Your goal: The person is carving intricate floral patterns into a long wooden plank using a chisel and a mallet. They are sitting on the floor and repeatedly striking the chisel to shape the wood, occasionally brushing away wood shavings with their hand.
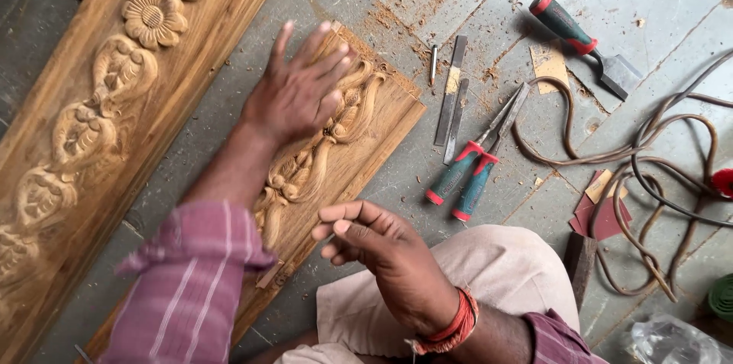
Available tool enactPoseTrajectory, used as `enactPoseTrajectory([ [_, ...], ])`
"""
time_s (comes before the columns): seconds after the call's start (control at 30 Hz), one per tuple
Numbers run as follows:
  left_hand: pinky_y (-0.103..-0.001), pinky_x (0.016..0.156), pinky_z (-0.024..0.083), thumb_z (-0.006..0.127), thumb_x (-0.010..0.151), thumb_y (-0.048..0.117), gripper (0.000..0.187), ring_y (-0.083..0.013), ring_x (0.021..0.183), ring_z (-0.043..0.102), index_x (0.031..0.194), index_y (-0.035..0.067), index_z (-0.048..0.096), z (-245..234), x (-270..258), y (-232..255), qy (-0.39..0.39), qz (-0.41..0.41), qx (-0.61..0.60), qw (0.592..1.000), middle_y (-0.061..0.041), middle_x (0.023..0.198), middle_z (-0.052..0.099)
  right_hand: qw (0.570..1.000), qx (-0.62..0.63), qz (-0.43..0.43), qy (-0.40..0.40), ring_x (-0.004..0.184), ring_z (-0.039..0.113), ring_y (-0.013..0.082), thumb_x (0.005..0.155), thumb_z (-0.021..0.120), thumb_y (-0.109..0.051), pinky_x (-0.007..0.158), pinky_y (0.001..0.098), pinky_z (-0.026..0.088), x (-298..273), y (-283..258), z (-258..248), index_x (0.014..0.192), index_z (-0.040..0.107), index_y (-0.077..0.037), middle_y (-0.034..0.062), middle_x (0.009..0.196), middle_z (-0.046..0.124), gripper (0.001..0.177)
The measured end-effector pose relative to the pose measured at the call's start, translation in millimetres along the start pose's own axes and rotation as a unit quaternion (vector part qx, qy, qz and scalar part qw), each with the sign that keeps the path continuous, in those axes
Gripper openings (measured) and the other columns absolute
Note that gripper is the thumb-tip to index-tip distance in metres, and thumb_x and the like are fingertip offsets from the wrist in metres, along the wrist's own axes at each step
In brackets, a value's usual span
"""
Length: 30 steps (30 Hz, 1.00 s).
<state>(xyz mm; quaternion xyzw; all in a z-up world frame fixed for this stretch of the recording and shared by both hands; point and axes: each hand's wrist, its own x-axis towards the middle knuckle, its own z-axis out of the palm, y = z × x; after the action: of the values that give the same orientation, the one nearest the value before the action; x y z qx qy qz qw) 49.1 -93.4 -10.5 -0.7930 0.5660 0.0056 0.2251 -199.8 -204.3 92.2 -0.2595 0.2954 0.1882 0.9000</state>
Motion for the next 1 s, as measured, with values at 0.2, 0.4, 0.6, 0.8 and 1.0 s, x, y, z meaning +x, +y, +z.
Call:
enactPoseTrajectory([
  [0.2, -0.06, 0.12, -0.011, 0.014, 0.105, 0.05, 0.063, -0.0259, 0.155, 0.017, 0.162, 0.028, 0.027, -10.0, -26.3, -2.7, -0.019, 0.04, 0.105, 0.993, 0.01, 0.167, 0.031, 0.999, 0.011, -0.027, 0.02, 0.087, 0.069, 0.0139, 0.099, 0.06, -0.014, 0.083, 0.0287, 0.054, -5.0, 1.7, -8.3, 0.12, 0.068, 0.002, 0.01, 0.106, 0.077, 0.028],
  [0.4, -0.063, 0.123, -0.007, 0.014, 0.109, 0.053, 0.063, -0.0267, 0.158, 0.02, 0.162, 0.023, 0.032, -6.6, 5.6, 7.2, -0.014, -0.038, -0.014, 0.999, 0.005, 0.164, 0.035, 1.0, -0.005, 0.023, 0.004, 0.086, 0.068, 0.0137, 0.098, 0.061, -0.012, 0.083, 0.0285, 0.054, 1.7, 3.6, 3.2, 0.121, 0.067, 0.001, 0.009, 0.106, 0.075, 0.027],
  [0.6, -0.063, 0.124, -0.002, 0.019, 0.108, 0.047, 0.064, -0.0247, 0.156, 0.021, 0.16, 0.015, 0.039, 0.6, -47.2, 28.2, -0.026, -0.089, -0.004, 0.996, 0.004, 0.17, 0.032, 0.999, -0.004, -0.036, 0.018, 0.088, 0.069, 0.0136, 0.099, 0.06, -0.013, 0.084, 0.0287, 0.055, -6.7, -1.4, -9.5, 0.121, 0.067, 0.002, 0.01, 0.107, 0.076, 0.028],
  [0.8, -0.062, 0.121, -0.002, 0.015, 0.105, 0.054, 0.067, -0.0275, 0.156, 0.014, 0.156, 0.016, 0.038, -5.5, -45.9, 26.1, -0.03, -0.109, -0.039, 0.993, 0.002, 0.166, 0.032, 1.0, -0.014, -0.005, -0.004, 0.087, 0.067, 0.0138, 0.1, 0.061, -0.013, 0.083, 0.0296, 0.054, -0.9, 0.2, 0.1, 0.122, 0.068, 0.003, 0.0106, 0.105, 0.074, 0.028],
  [1.0, -0.06, 0.124, -0.001, 0.014, 0.11, 0.051, 0.065, -0.0301, 0.157, 0.015, 0.158, 0.015, 0.038, -9.7, 11.9, 22.8, -0.033, -0.115, -0.082, 0.989, 0.0, 0.166, 0.032, 0.999, -0.042, -0.023, 0.011, 0.088, 0.068, 0.0144, 0.099, 0.06, -0.014, 0.084, 0.0288, 0.054, 5.1, 3.4, -5.7, 0.121, 0.067, 0.002, 0.01, 0.107, 0.076, 0.028],
])
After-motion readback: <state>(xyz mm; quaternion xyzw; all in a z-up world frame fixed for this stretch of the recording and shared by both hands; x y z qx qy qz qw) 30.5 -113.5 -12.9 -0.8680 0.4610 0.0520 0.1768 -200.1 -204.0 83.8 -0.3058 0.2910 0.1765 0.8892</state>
